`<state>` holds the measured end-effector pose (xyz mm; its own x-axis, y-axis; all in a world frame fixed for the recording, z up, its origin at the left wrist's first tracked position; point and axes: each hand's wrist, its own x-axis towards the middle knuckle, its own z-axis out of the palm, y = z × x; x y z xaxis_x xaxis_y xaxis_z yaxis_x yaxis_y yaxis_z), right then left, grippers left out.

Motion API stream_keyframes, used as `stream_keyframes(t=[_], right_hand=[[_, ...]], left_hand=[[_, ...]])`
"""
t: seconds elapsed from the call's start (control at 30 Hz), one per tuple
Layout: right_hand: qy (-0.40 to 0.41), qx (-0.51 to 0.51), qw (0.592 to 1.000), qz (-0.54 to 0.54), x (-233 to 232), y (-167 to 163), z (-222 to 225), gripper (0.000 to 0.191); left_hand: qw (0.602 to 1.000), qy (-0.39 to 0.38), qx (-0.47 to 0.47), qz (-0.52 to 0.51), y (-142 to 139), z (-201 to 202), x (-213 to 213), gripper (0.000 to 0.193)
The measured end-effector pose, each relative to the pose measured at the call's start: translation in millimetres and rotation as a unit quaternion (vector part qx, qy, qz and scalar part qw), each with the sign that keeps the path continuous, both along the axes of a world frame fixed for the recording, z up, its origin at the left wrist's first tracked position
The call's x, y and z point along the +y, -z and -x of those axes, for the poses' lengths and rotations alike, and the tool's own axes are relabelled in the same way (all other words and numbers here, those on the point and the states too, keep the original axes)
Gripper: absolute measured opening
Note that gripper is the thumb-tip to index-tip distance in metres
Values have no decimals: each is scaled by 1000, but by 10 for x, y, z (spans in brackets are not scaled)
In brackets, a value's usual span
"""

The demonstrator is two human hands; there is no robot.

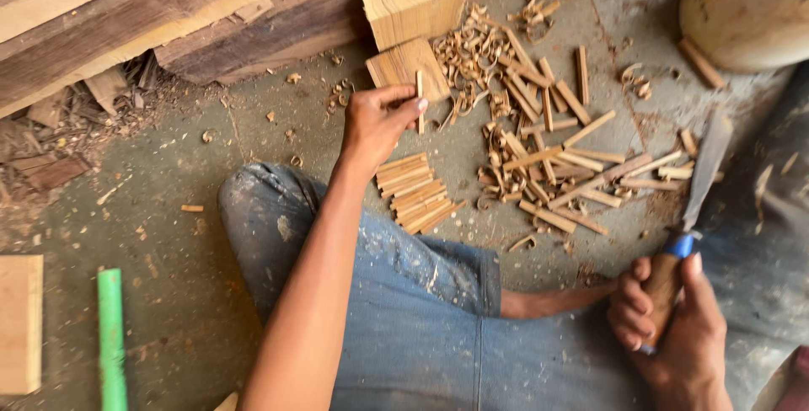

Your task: The person carves and shaves small wooden blocks and sticks using a chisel by hand while sitting on the floor. They handle the wood pieces individually, scraping away thin layers and placing them in a pile.

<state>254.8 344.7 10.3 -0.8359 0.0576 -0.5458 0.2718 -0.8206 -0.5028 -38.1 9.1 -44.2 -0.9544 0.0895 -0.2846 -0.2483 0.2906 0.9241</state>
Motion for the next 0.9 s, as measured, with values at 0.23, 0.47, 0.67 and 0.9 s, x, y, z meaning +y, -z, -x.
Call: stream_keyframes(t=[0.23,0.47,0.67,0.9], right_hand=[[13,21,998,65,48,162,3,53],[8,9,999,37,-9,104,17,53],[9,4,1000,28,-19,90,16,52],[6,-8,999,35,-34,78,68,53]], left_hand=[[992,13,-84,-90,-274,-667,-149,29],[977,54,-50,-200,-295,-814,-169,25],[998,46,-17,-46,-378,-782,-184,28],[999,43,-23,-14,-373,-715,-297,30]])
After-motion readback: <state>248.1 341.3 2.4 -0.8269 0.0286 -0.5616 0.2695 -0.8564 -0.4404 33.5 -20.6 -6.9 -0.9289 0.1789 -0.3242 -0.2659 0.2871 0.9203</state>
